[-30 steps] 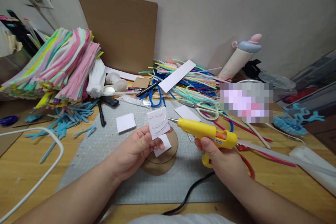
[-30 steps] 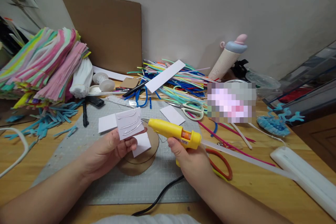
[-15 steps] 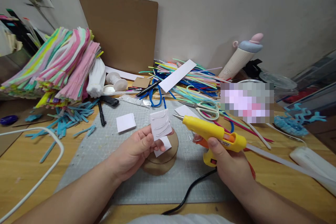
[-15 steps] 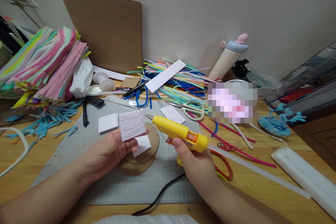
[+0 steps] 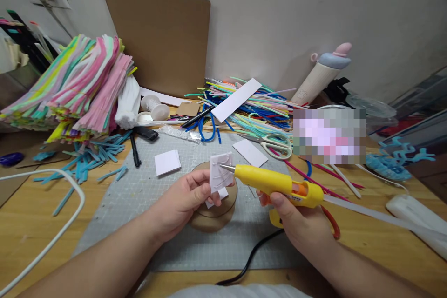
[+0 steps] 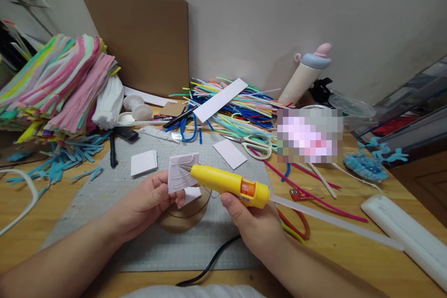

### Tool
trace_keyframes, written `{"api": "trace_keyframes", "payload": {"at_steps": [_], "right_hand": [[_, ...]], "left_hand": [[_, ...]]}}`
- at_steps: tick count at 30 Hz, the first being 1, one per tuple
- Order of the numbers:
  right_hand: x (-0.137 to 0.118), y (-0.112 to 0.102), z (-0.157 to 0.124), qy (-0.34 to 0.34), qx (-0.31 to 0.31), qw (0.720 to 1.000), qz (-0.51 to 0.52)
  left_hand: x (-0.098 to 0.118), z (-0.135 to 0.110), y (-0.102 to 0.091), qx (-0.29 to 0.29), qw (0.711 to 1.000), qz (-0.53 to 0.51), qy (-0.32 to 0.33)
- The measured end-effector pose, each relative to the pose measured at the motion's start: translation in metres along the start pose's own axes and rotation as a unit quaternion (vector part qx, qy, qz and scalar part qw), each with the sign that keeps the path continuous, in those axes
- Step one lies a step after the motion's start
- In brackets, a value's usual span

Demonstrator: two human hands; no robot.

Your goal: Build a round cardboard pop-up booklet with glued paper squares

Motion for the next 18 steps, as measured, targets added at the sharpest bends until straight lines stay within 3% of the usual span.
{"api": "trace_keyframes", "payload": {"at_steps": [8, 14, 18], "right_hand": [[-0.0012, 0.0037, -0.0011, 0.016, -0.01, 1.0, 0.013], [-0.0021, -0.0028, 0.0055, 0.026, 0.044, 0.999, -0.006], [-0.0033, -0.0035, 0.0065, 0.037, 0.033, 0.998, -0.039]], "left_hand": [[-0.0013, 0.0004, -0.001, 0.005, 1.0, -0.012, 0.001], [0.0034, -0.0007, 0.0027, -0.012, 1.0, -0.018, 0.0], [0.0049, -0.0004, 0.0022, -0.006, 0.999, -0.031, 0.005]]}}
Point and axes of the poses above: each hand's wrist, its own z-axis towards the middle knuckle, its own y-axis out of the palm, x = y × z, the point moved 6 cm from there along z, towards the middle knuckle, and after that the axes turned 2 degrees about x, right-handed, at the moved point
